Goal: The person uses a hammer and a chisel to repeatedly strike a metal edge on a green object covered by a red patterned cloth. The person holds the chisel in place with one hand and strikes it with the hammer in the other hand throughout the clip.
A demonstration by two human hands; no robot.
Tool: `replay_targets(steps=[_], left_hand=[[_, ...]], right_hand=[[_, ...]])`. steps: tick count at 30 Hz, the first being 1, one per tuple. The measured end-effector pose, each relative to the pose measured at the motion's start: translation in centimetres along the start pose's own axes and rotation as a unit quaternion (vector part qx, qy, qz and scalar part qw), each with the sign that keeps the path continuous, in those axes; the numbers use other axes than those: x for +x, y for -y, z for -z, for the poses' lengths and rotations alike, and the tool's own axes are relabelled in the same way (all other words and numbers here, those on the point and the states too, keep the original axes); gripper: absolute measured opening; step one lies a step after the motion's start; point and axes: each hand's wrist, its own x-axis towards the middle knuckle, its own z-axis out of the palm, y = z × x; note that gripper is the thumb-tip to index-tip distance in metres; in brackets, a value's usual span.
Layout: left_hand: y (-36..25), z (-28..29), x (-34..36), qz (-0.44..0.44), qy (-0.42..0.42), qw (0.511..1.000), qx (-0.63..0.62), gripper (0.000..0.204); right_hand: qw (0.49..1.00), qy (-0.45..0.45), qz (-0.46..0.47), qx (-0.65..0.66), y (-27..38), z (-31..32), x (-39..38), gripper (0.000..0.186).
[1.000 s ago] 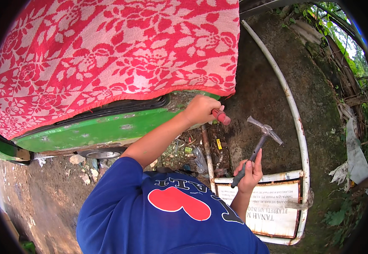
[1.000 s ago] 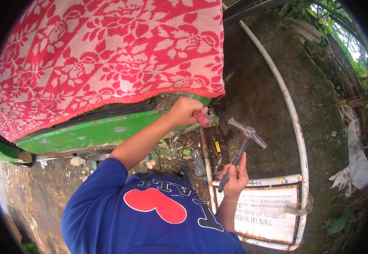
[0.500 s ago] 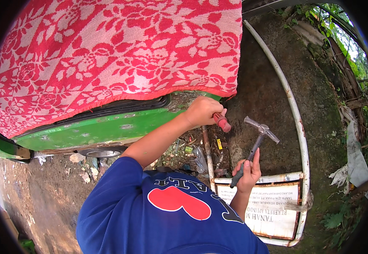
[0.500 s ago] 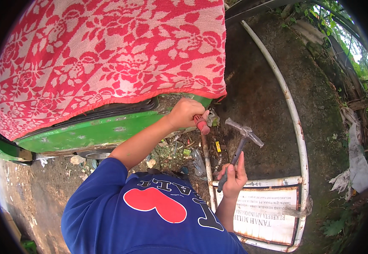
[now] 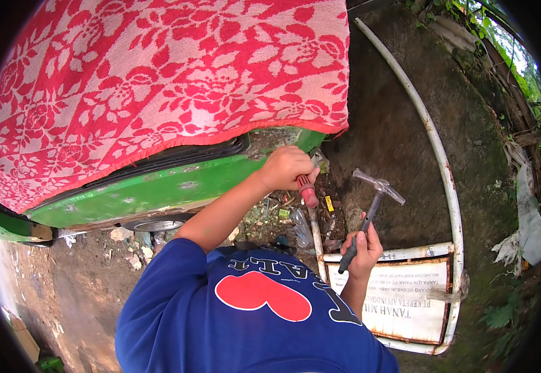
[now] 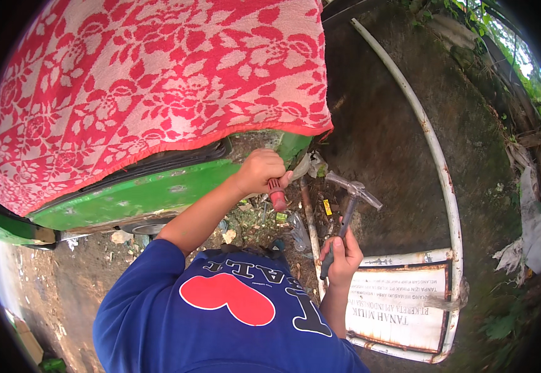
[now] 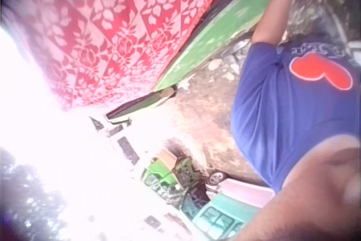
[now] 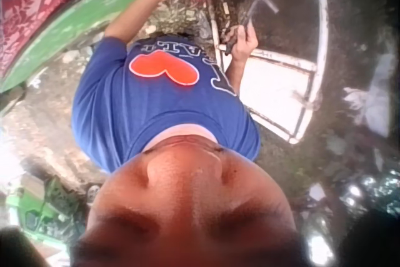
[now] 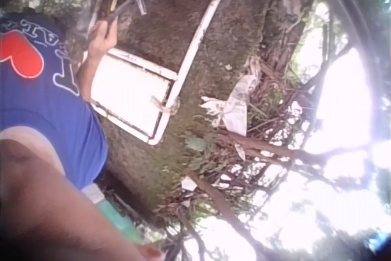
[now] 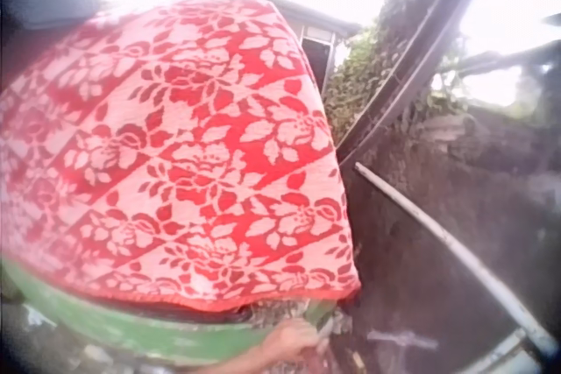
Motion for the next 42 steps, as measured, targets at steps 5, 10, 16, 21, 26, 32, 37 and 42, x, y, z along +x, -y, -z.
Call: replay_targets(steps=[5,10,16,21,26,32,37,42], left_hand=[[-0.5,0.9,-1.0,-0.009,-0.021,1.0,0.011,0.036],[-0.3,1.5,-1.1,-0.002,-0.038,0.999,0.038,0.035],[-0.2,1.7,-0.5,-0.014,-0.039,0.998,0.042,0.036],[-0.1,1.2,-0.5,-0.007,-0.042,0.999,0.034,0.035],[-0.1,1.2,-0.7,-0.002,-0.037,0.999,0.037,0.036],[0.0,0.7,-0.4,0.009,-0.029,0.998,0.058,0.036],[-0.1,0.2,1.5,0.033,-0.039,0.997,0.059,0.034],[1.0,-1.1,1.6,0.065,0.003,0.995,0.072,0.021]], right_hand=[[1.0,0.004,-0.022,0.01,-0.2,-0.5,-0.3,0.042],[1.0,0.016,-0.013,0.006,-0.3,-0.4,-0.3,0.042],[1.0,0.025,-0.01,0.002,0.1,-0.2,-0.3,0.042],[1.0,0.031,-0.003,-0.001,0.0,0.2,-0.4,0.04],[0.999,0.036,-0.009,0.003,0.0,0.4,-0.5,0.04],[0.997,0.043,0.059,-0.039,0.4,-0.3,-0.9,0.045],[0.922,0.051,0.365,-0.122,-0.6,-1.0,-1.1,0.052],[0.921,0.11,0.253,-0.276,-0.5,-0.7,-0.6,0.047]])
